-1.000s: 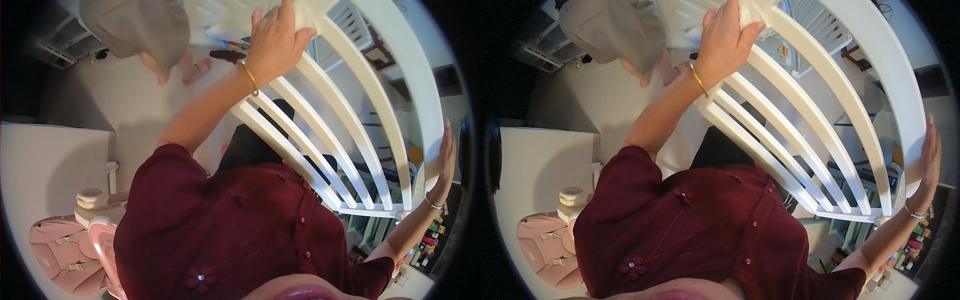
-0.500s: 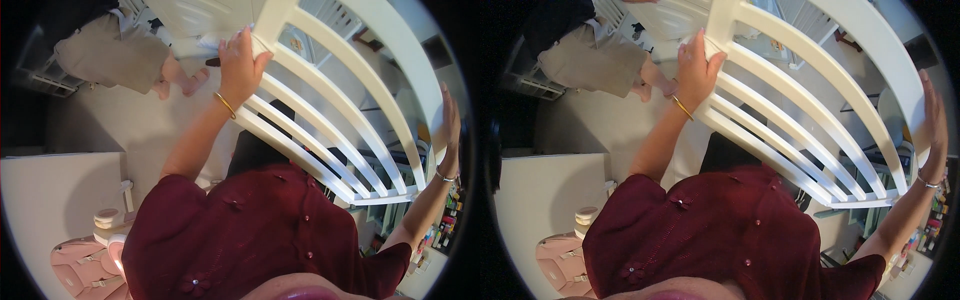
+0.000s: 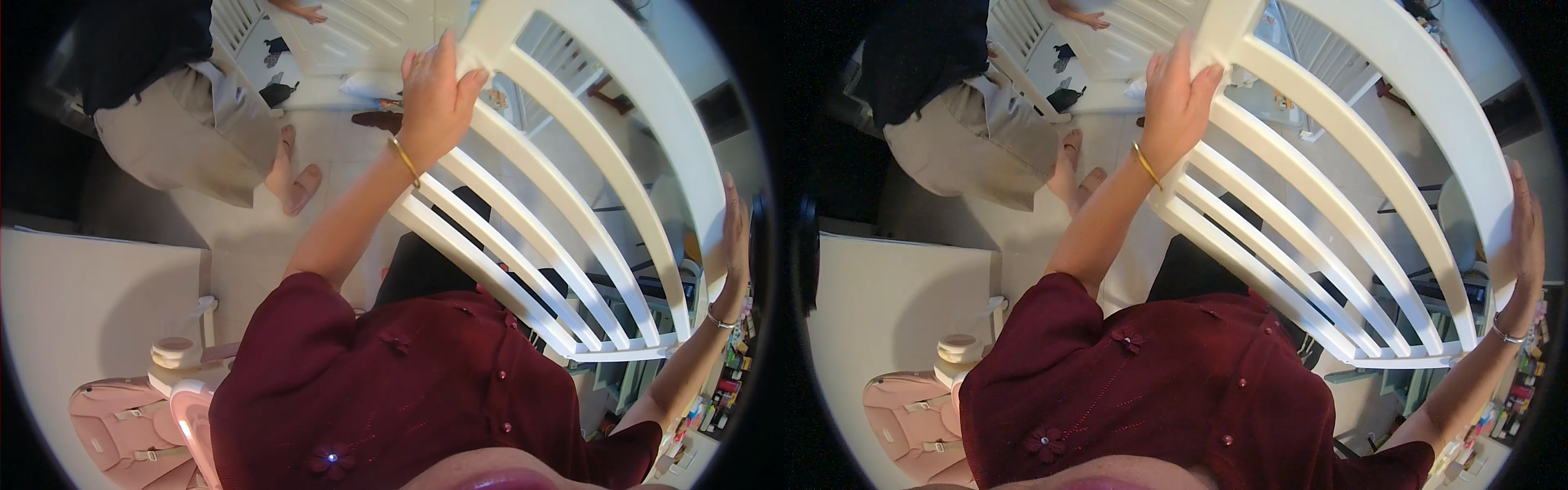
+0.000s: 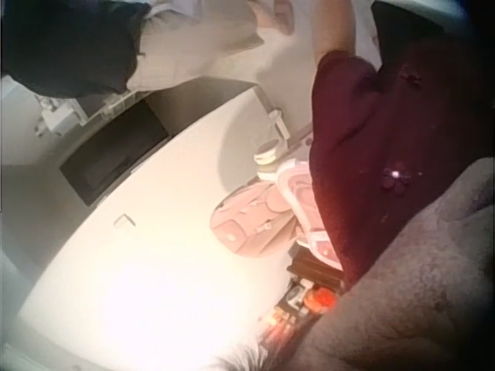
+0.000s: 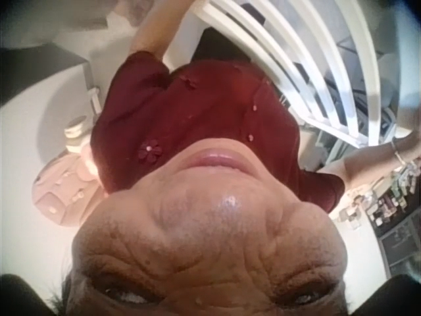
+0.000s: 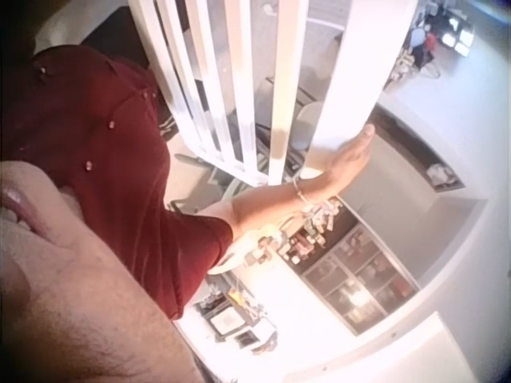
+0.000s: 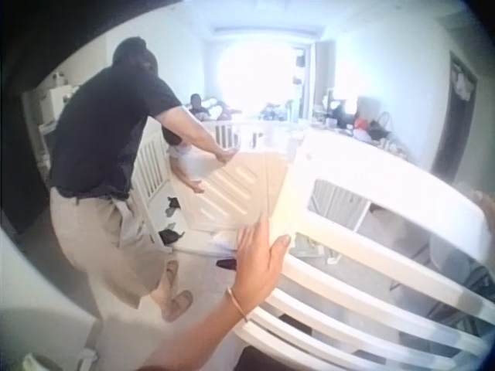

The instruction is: The person wipes a white plastic playpen component with a white cloth while seated and then assists another person in positioning it within the playpen assembly.

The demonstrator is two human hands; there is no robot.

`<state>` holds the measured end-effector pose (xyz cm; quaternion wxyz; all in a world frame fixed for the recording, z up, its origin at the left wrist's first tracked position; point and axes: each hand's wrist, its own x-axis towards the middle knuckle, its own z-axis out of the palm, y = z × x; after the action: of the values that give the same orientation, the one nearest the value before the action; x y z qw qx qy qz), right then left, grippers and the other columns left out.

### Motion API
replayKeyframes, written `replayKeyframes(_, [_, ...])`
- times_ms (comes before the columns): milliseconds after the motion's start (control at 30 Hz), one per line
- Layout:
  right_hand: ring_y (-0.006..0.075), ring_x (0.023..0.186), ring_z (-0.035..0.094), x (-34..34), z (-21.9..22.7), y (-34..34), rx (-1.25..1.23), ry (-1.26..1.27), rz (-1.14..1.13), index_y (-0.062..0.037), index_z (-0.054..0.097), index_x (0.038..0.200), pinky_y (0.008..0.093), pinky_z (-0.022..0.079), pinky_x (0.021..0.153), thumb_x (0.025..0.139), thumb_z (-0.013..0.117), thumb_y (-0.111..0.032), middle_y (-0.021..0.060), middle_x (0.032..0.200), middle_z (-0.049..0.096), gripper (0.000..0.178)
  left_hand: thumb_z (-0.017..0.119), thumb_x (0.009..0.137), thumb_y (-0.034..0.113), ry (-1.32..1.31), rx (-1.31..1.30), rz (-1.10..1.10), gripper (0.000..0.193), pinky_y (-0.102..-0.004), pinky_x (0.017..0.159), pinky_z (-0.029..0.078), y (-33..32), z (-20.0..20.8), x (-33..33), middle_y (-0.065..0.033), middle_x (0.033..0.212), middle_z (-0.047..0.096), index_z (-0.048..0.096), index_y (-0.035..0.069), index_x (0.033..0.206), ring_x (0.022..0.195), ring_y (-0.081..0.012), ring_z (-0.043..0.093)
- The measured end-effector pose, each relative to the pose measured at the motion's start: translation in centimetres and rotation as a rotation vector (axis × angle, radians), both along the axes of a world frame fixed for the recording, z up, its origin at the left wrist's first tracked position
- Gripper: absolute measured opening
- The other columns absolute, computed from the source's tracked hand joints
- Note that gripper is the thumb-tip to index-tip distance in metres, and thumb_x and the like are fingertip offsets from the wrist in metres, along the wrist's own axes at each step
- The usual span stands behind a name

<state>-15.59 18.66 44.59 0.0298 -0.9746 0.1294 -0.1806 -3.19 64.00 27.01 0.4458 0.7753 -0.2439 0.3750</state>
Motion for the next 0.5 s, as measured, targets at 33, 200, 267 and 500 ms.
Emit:
replayKeyframes(33, [0.0188,0.083,0.041,0.0,0.3,0.7,0.039,-0.004,0.016,-0.0095,0.049,0.121,0.0359,0.028,0.074,0.088,0.039,-0.061,0.0084,0.094,0.046,0.062,0.053,0.089,0.018,0.005,0.003,0.002,0.05,-0.0469,0.098,0.028,-0.2,0.6,0.2,-0.0222,0.098,0.06,0.038,-0.011,0.126,0.096,-0.0364,0.053])
replayKeyframes(200, [0.014,0.064,0.034,0.2,1.8,5.2,0.295,0.008,0.092,0.0018,0.057,0.108,0.0297,0.025,0.054,0.09,0.043,-0.058,0.0037,0.073,0.043,0.064,0.061,0.083,0.019,0.001,0.177,0.215,0.062,-0.0571,0.102,0.02,-0.8,0.3,-1.0,-0.0221,0.117,0.051,0.032,-0.011,0.129,0.113,-0.0374,0.045])
replayKeyframes(267, [0.012,0.056,0.032,0.2,2.3,6.7,0.371,0.014,0.103,0.0064,0.06,0.103,0.0272,0.024,0.046,0.091,0.044,-0.057,0.0018,0.065,0.042,0.066,0.062,0.081,0.018,0.008,0.248,0.273,0.063,-0.0595,0.101,0.019,-1.0,-0.9,-2.1,-0.0217,0.122,0.047,0.032,-0.01,0.129,0.119,-0.0367,0.04])
replayKeyframes(500, [0.0111,0.056,0.03,-0.3,3.3,9.7,0.284,0.131,0.07,0.0053,0.06,0.086,0.0279,0.024,0.046,0.093,0.043,-0.055,-0.0014,0.063,0.04,0.063,0.063,0.077,0.012,0.056,0.472,0.362,0.065,-0.062,0.101,0.016,0.8,-5.8,-3.8,-0.0253,0.129,0.04,0.032,-0.009,0.129,0.131,-0.0391,0.029])
